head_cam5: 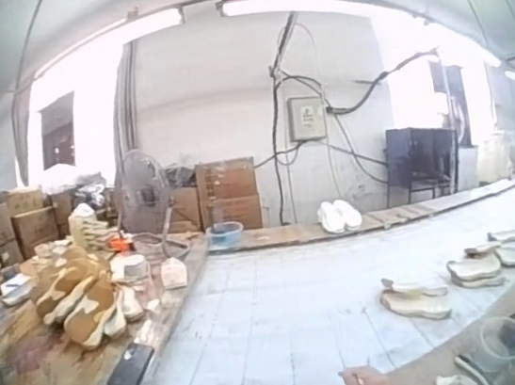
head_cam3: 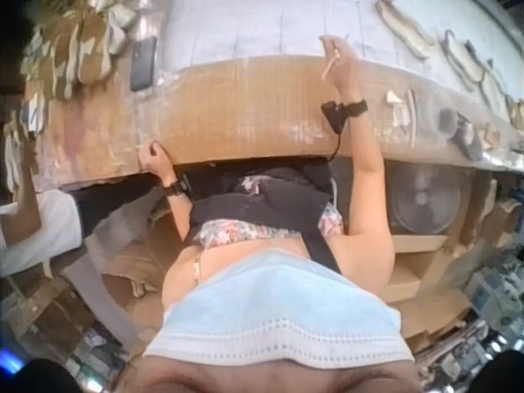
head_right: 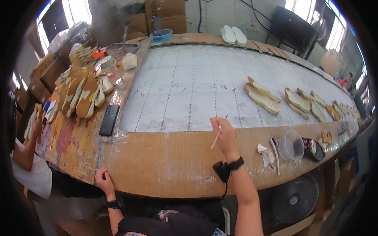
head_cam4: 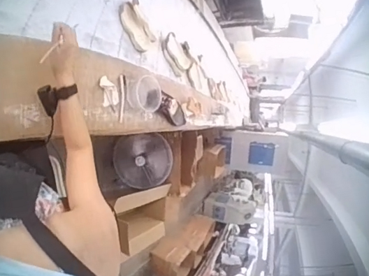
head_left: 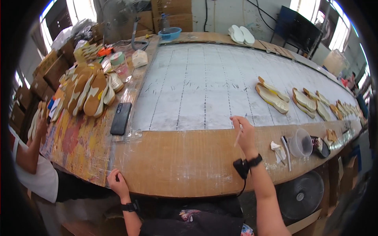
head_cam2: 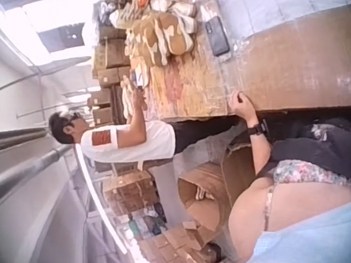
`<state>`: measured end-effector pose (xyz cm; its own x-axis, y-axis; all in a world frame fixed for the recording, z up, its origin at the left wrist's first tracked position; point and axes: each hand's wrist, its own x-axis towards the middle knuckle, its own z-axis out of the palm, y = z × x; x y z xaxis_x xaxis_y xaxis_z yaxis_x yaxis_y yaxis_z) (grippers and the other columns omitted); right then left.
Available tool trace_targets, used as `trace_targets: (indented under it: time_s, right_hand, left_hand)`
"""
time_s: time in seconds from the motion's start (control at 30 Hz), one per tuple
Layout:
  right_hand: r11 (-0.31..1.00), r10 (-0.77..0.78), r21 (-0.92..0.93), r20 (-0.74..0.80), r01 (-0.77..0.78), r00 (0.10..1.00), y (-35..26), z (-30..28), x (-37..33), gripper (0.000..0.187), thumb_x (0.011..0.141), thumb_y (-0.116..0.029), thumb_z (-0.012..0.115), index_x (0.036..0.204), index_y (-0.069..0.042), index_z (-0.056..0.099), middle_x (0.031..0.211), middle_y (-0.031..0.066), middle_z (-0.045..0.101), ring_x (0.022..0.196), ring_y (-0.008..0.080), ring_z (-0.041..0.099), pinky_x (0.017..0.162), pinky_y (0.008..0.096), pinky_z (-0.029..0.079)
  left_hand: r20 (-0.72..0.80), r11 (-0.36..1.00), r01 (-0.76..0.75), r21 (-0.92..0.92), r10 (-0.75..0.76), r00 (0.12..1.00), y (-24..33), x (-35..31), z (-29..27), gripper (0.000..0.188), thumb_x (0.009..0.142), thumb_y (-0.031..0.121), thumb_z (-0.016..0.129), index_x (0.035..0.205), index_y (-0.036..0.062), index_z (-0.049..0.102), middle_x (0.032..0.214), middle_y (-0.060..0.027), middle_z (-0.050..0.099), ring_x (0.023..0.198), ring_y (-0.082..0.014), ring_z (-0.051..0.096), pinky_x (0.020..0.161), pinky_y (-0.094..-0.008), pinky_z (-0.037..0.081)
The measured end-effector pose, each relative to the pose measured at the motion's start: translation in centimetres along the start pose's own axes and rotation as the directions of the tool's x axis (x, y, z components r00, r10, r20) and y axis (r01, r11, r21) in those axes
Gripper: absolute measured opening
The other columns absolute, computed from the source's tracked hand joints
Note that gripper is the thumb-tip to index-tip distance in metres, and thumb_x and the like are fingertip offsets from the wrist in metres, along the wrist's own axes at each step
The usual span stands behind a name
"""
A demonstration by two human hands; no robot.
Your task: Inspecting and marking shoe soles on a production line.
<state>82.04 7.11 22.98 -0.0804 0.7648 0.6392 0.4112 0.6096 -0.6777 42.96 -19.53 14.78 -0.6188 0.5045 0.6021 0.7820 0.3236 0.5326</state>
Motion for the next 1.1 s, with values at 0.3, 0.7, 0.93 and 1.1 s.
trace_targets:
  time_s: [0.3,0.7,0.93,1.1]
  right_hand:
    - [0.925,0.188,-0.352,0.089,-0.146,0.978,10.0,1.1,-2.1,0.014,0.079,-0.020,0.055,0.077,-0.007,0.060,0.066,0.0168,0.058,0.065,0.0345,0.056,0.060,0.0430,0.044]
    - [0.876,0.148,-0.474,0.075,-0.095,0.986,9.9,1.7,-2.2,0.013,0.077,-0.019,0.054,0.071,-0.007,0.059,0.059,0.0166,0.056,0.060,0.0341,0.055,0.058,0.0443,0.042]
    - [0.912,0.186,-0.389,0.110,-0.130,0.976,9.0,1.4,-2.2,0.009,0.076,-0.014,0.056,0.071,-0.008,0.060,0.059,0.0131,0.057,0.062,0.0317,0.055,0.062,0.0420,0.042]
    - [0.918,0.260,-0.344,0.150,-0.196,0.954,8.7,1.0,-2.1,0.007,0.075,-0.014,0.056,0.073,-0.008,0.060,0.061,0.0104,0.058,0.065,0.0290,0.055,0.067,0.0394,0.040]
  left_hand:
    - [-0.011,1.000,0.018,0.015,-0.018,1.000,0.4,-0.5,0.6,0.009,0.074,0.000,0.056,0.083,0.0000,0.060,0.092,-0.0108,0.061,0.087,-0.0265,0.054,0.078,-0.0347,0.042]
    - [0.028,0.999,0.016,0.040,-0.017,0.999,-0.5,-0.7,0.5,0.009,0.077,0.003,0.055,0.083,-0.0003,0.061,0.095,-0.0108,0.061,0.091,-0.0258,0.055,0.081,-0.0337,0.042]
    - [0.059,0.997,0.014,0.080,-0.019,0.998,0.0,-0.6,0.2,0.009,0.078,0.003,0.054,0.085,-0.0007,0.060,0.096,-0.0110,0.060,0.092,-0.0261,0.054,0.084,-0.0342,0.041]
    - [0.132,0.993,-0.046,0.110,0.031,0.991,0.4,-0.3,0.2,0.010,0.080,0.004,0.052,0.087,-0.0010,0.057,0.096,-0.0114,0.058,0.093,-0.0264,0.052,0.085,-0.0345,0.039]
